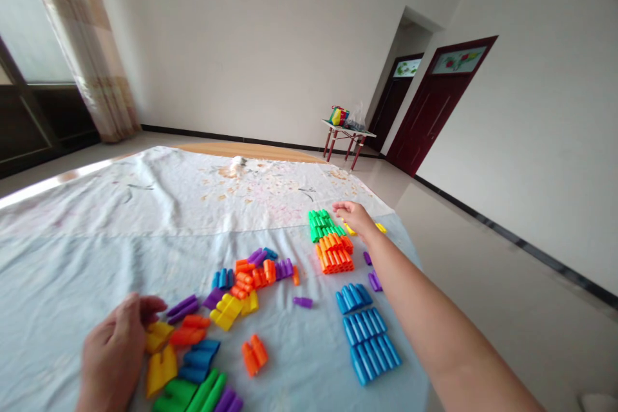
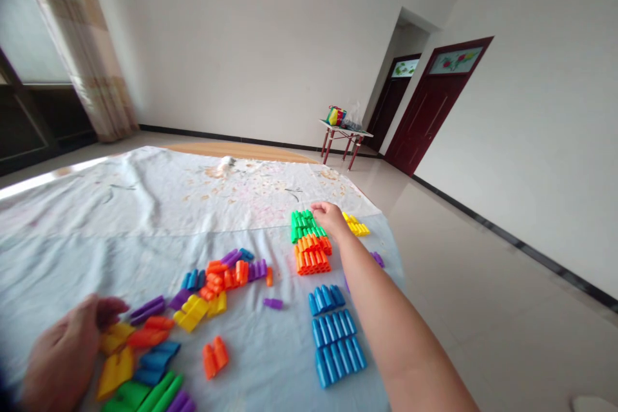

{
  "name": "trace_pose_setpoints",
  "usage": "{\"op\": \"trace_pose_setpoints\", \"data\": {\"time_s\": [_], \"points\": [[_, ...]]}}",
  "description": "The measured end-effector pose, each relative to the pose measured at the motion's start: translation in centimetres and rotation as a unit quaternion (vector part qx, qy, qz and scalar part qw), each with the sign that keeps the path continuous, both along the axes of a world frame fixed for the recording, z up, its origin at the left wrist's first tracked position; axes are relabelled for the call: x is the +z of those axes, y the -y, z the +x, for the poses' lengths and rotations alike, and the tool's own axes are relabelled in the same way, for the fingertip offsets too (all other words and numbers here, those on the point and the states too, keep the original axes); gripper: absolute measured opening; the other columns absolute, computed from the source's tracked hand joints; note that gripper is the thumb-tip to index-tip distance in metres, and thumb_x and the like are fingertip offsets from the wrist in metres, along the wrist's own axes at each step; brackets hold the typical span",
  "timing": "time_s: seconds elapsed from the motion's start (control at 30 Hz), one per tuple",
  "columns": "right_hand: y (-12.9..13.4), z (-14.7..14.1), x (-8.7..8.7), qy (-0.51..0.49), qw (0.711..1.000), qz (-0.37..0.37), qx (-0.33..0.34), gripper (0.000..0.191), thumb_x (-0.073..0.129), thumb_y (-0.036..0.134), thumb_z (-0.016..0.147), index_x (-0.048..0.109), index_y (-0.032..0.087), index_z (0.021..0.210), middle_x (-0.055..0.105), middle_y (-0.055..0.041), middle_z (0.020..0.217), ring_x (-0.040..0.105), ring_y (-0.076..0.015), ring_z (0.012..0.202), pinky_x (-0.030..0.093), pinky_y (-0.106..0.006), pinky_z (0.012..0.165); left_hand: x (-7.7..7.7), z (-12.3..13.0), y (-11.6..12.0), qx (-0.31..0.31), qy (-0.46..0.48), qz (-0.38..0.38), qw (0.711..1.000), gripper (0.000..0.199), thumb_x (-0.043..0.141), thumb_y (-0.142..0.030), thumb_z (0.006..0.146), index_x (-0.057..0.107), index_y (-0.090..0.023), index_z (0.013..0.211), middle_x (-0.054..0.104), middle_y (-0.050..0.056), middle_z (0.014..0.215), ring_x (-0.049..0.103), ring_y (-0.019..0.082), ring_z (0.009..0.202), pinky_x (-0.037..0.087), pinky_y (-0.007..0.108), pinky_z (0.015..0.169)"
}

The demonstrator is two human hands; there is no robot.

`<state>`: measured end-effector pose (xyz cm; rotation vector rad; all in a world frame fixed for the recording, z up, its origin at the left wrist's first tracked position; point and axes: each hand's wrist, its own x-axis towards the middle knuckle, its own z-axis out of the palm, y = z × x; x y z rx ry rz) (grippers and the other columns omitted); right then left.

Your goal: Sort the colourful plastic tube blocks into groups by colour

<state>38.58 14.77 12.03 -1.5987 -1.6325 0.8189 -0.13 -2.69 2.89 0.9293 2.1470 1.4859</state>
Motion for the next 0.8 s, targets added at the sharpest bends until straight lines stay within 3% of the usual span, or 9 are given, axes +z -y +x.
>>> {"op": "trace_pose_setpoints", "data": {"time_s": [0.1, 0.2, 0.37, 0.5, 0.63, 0.8], "points": [[3.8, -4.0, 0.2, -0.044, 0.993, 0.028, 0.107, 0.029, 0.047, 0.021, 0.08, 0.06, 0.015, 0.106, 0.068, -0.0045, 0.096, 0.063, -0.0134, 0.081, 0.049, -0.025, 0.072, 0.8, 0.4, 0.2, -0.004, 0.076, 0.011, 0.997, 0.034, 0.041, -0.043, 0.077, 0.059, -0.018, 0.064, 0.056, 0.001, 0.055, 0.051, 0.017, 0.058, 0.04, 0.026, 0.052], [8.0, -8.0, -1.2, -0.025, 0.973, 0.059, 0.222, 0.024, 0.053, 0.024, 0.078, 0.064, 0.017, 0.099, 0.069, -0.0028, 0.084, 0.062, -0.014, 0.075, 0.049, -0.025, 0.07, 1.1, 0.6, 0.4, -0.011, 0.094, 0.025, 0.995, 0.033, 0.041, -0.04, 0.078, 0.06, -0.017, 0.066, 0.055, 0.0, 0.056, 0.05, 0.016, 0.059, 0.039, 0.025, 0.054], [10.9, -11.5, -4.0, 0.091, 0.963, 0.156, 0.198, 0.027, 0.056, 0.013, 0.073, 0.065, 0.018, 0.098, 0.065, -0.0057, 0.097, 0.058, -0.0182, 0.094, 0.045, -0.03, 0.086, 1.2, 0.6, 0.4, -0.022, 0.103, 0.034, 0.994, 0.032, 0.042, -0.039, 0.078, 0.06, -0.016, 0.066, 0.056, 0.001, 0.059, 0.052, 0.017, 0.064, 0.04, 0.025, 0.058], [10.8, -11.1, -4.5, 0.131, 0.956, 0.199, 0.168, 0.029, 0.056, 0.014, 0.074, 0.063, 0.02, 0.102, 0.063, -0.0062, 0.102, 0.053, -0.0195, 0.103, 0.04, -0.033, 0.093, 1.1, 0.6, 0.4, -0.018, 0.101, 0.037, 0.994, 0.034, 0.041, -0.041, 0.079, 0.06, -0.017, 0.065, 0.056, 0.001, 0.059, 0.051, 0.018, 0.062, 0.039, 0.027, 0.056], [10.1, -8.9, -3.7, 0.142, 0.959, 0.203, 0.137, 0.026, 0.055, 0.015, 0.076, 0.063, 0.018, 0.1, 0.064, -0.0077, 0.101, 0.054, -0.0189, 0.101, 0.041, -0.033, 0.093, 0.5, 0.4, 0.4, -0.026, 0.086, 0.045, 0.995, 0.034, 0.04, -0.044, 0.08, 0.059, -0.019, 0.067, 0.058, 0.001, 0.062, 0.052, 0.019, 0.067, 0.04, 0.028, 0.058], [7.9, -4.6, -2.3, 0.122, 0.979, 0.155, 0.053, 0.024, 0.053, 0.017, 0.078, 0.064, 0.018, 0.099, 0.065, -0.0058, 0.103, 0.057, -0.0163, 0.101, 0.041, -0.03, 0.093, 1.0, 0.5, 0.4, -0.015, 0.072, 0.012, 0.997, 0.034, 0.041, -0.043, 0.078, 0.061, -0.019, 0.066, 0.057, 0.002, 0.06, 0.053, 0.02, 0.064, 0.041, 0.028, 0.056]]}}
